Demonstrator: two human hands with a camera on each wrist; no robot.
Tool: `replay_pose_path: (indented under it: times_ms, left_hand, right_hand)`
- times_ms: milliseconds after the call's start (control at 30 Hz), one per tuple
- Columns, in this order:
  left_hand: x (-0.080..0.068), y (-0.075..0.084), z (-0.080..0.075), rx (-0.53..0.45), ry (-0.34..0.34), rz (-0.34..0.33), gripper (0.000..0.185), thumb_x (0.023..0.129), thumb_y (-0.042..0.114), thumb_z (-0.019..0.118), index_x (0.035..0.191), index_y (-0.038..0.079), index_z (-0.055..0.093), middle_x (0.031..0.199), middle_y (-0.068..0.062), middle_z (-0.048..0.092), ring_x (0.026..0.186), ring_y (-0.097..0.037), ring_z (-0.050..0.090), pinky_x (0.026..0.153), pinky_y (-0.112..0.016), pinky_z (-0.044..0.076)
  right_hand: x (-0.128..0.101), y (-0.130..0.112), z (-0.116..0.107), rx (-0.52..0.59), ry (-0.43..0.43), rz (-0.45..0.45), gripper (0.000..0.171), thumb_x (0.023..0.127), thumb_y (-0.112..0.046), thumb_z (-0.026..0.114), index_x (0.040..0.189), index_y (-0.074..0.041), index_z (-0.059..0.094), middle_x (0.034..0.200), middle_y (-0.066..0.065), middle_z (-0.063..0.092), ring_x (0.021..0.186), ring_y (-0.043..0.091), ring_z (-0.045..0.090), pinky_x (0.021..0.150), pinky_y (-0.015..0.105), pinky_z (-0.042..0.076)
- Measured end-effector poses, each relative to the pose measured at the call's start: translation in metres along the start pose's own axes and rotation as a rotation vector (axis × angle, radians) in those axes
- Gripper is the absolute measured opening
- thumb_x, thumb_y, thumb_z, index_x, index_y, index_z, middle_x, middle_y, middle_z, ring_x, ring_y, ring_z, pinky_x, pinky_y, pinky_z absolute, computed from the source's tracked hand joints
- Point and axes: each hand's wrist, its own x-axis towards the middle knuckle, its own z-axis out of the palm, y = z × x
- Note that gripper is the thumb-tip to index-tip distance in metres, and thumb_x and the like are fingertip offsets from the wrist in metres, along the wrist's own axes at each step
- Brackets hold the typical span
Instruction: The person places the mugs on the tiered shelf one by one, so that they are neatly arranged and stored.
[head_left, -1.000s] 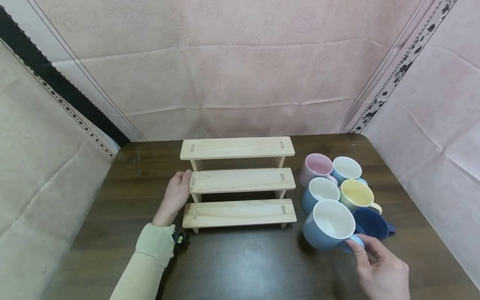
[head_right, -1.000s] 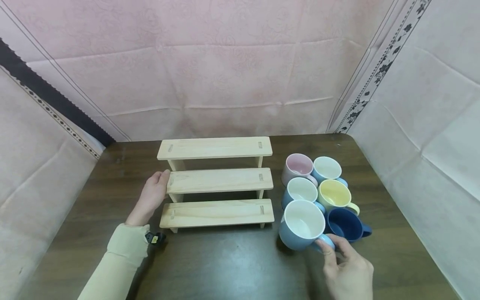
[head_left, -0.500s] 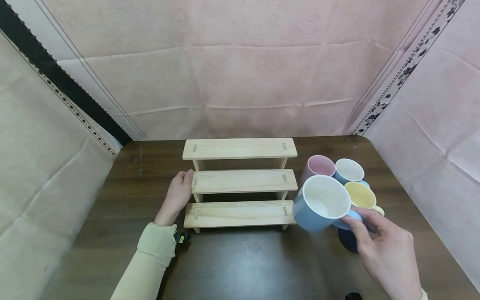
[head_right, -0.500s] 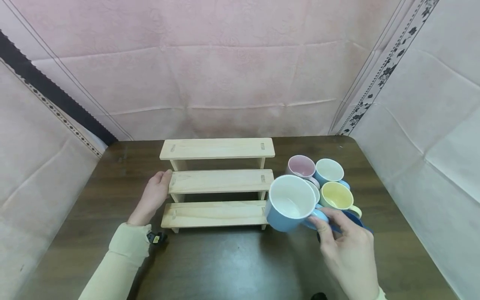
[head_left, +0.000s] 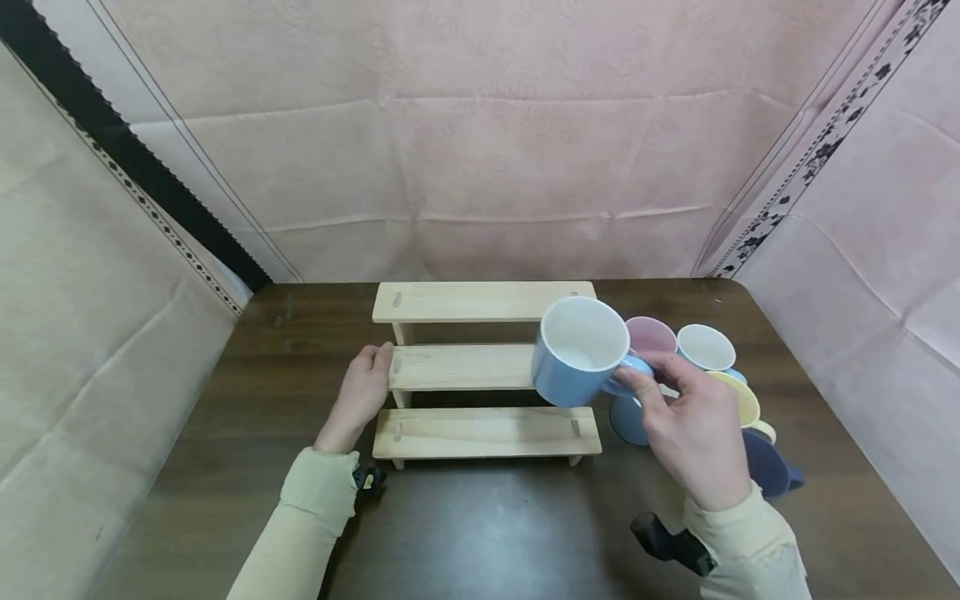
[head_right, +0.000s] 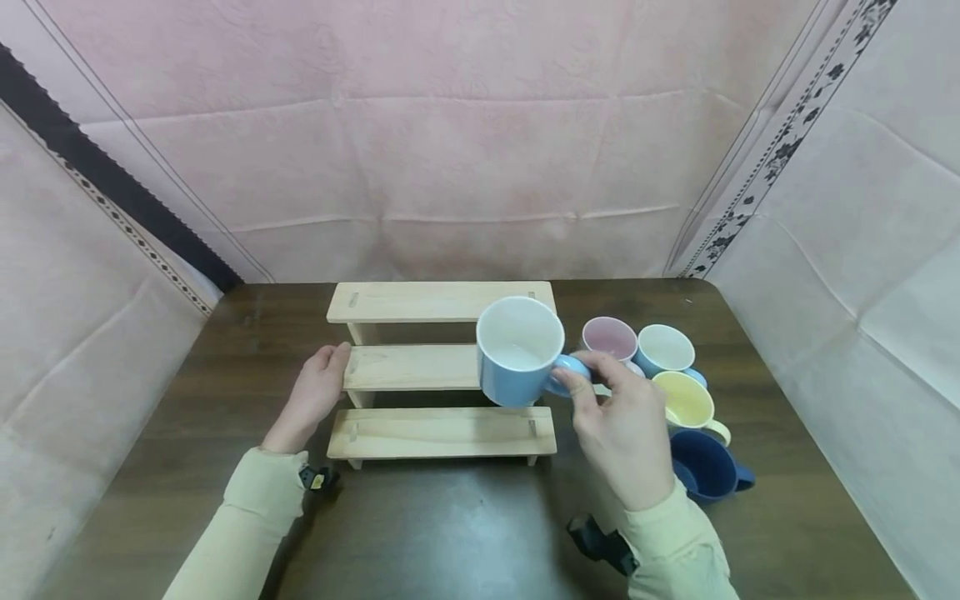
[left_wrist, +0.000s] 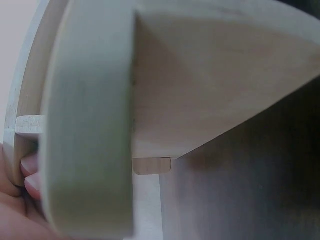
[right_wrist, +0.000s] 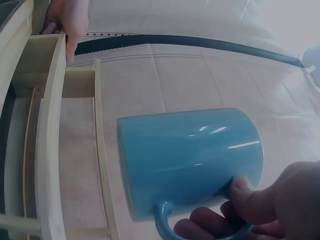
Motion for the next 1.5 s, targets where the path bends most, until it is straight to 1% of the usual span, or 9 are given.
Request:
replay_pose_path:
  times_ms: [133, 333, 467, 600, 700, 867, 1033, 1167, 1500]
  left_hand:
    - [-0.001, -0.001, 0.000, -0.006, 0.003, 0.006, 0.046, 0.107, 0.037, 0.031, 0.113, -0.004, 0.050, 0.084, -0.012, 0.044, 0.073, -0.025, 0.043, 0.065, -0.034, 0.037]
    - [0.000, -0.002, 0.001, -0.007, 0.006, 0.007, 0.048, 0.107, 0.038, 0.031, 0.117, -0.005, 0.050, 0.089, -0.014, 0.046, 0.078, -0.026, 0.044, 0.067, -0.034, 0.037]
    - [0.001, -0.002, 0.001, -0.005, 0.004, 0.007, 0.049, 0.107, 0.038, 0.031, 0.120, -0.006, 0.049, 0.095, -0.015, 0.049, 0.084, -0.027, 0.046, 0.070, -0.034, 0.038]
    - [0.001, -0.003, 0.001, -0.009, -0.002, 0.007, 0.052, 0.107, 0.039, 0.030, 0.123, -0.007, 0.048, 0.101, -0.018, 0.051, 0.089, -0.029, 0.047, 0.073, -0.035, 0.039]
    - [0.000, -0.002, 0.002, -0.014, -0.007, 0.002, 0.052, 0.107, 0.039, 0.031, 0.124, -0.007, 0.048, 0.104, -0.020, 0.052, 0.092, -0.030, 0.048, 0.075, -0.036, 0.039]
    - [0.000, -0.001, 0.001, -0.013, -0.004, -0.004, 0.050, 0.107, 0.037, 0.031, 0.125, -0.007, 0.048, 0.107, -0.021, 0.053, 0.093, -0.030, 0.049, 0.076, -0.036, 0.040]
    - [0.000, 0.000, 0.001, -0.003, 0.003, -0.003, 0.049, 0.107, 0.036, 0.031, 0.124, -0.006, 0.049, 0.104, -0.019, 0.054, 0.091, -0.030, 0.049, 0.074, -0.036, 0.040]
    - [0.000, 0.000, 0.000, -0.003, 0.005, 0.000, 0.048, 0.107, 0.036, 0.031, 0.122, -0.006, 0.050, 0.099, -0.017, 0.052, 0.087, -0.029, 0.048, 0.071, -0.035, 0.039]
    - [-0.001, 0.000, 0.001, -0.015, -0.010, -0.016, 0.052, 0.107, 0.039, 0.030, 0.126, -0.006, 0.048, 0.104, -0.019, 0.053, 0.091, -0.028, 0.048, 0.074, -0.035, 0.040]
  right_hand:
    - [0.010, -0.003, 0.012, 0.013, -0.030, 0.000, 0.018, 0.079, -0.008, 0.081, 0.094, -0.004, 0.074, 0.081, 0.004, 0.072, 0.079, 0.019, 0.069, 0.065, 0.010, 0.047]
    - [0.026, -0.006, 0.028, 0.041, -0.052, -0.040, 0.015, 0.081, -0.009, 0.080, 0.093, -0.003, 0.073, 0.086, 0.005, 0.069, 0.079, 0.016, 0.068, 0.069, 0.018, 0.053]
    - [0.036, -0.009, 0.039, 0.049, -0.065, -0.045, 0.016, 0.081, -0.011, 0.080, 0.093, -0.002, 0.074, 0.082, 0.007, 0.070, 0.078, 0.017, 0.065, 0.074, 0.018, 0.047]
    - [0.044, -0.013, 0.048, 0.071, -0.110, 0.008, 0.017, 0.084, -0.015, 0.078, 0.095, -0.003, 0.073, 0.078, 0.008, 0.069, 0.069, 0.020, 0.059, 0.065, 0.032, 0.045]
    - [0.050, -0.016, 0.054, 0.101, -0.136, 0.031, 0.016, 0.085, -0.016, 0.077, 0.095, -0.004, 0.072, 0.079, 0.006, 0.067, 0.067, 0.019, 0.058, 0.060, 0.032, 0.047]
    - [0.060, -0.020, 0.065, 0.123, -0.128, 0.007, 0.016, 0.085, -0.017, 0.077, 0.094, -0.005, 0.073, 0.079, 0.005, 0.068, 0.067, 0.017, 0.058, 0.057, 0.029, 0.046]
    - [0.067, -0.023, 0.076, 0.144, -0.127, 0.012, 0.017, 0.086, -0.017, 0.076, 0.097, -0.004, 0.073, 0.083, 0.006, 0.070, 0.073, 0.017, 0.063, 0.062, 0.032, 0.049]
    - [0.075, -0.025, 0.084, 0.158, -0.118, 0.004, 0.016, 0.086, -0.019, 0.076, 0.094, -0.005, 0.074, 0.082, 0.005, 0.071, 0.074, 0.017, 0.063, 0.065, 0.034, 0.049]
    - [0.088, -0.029, 0.101, 0.168, -0.155, 0.014, 0.019, 0.088, -0.021, 0.074, 0.094, -0.002, 0.072, 0.082, 0.007, 0.070, 0.074, 0.018, 0.063, 0.064, 0.033, 0.050]
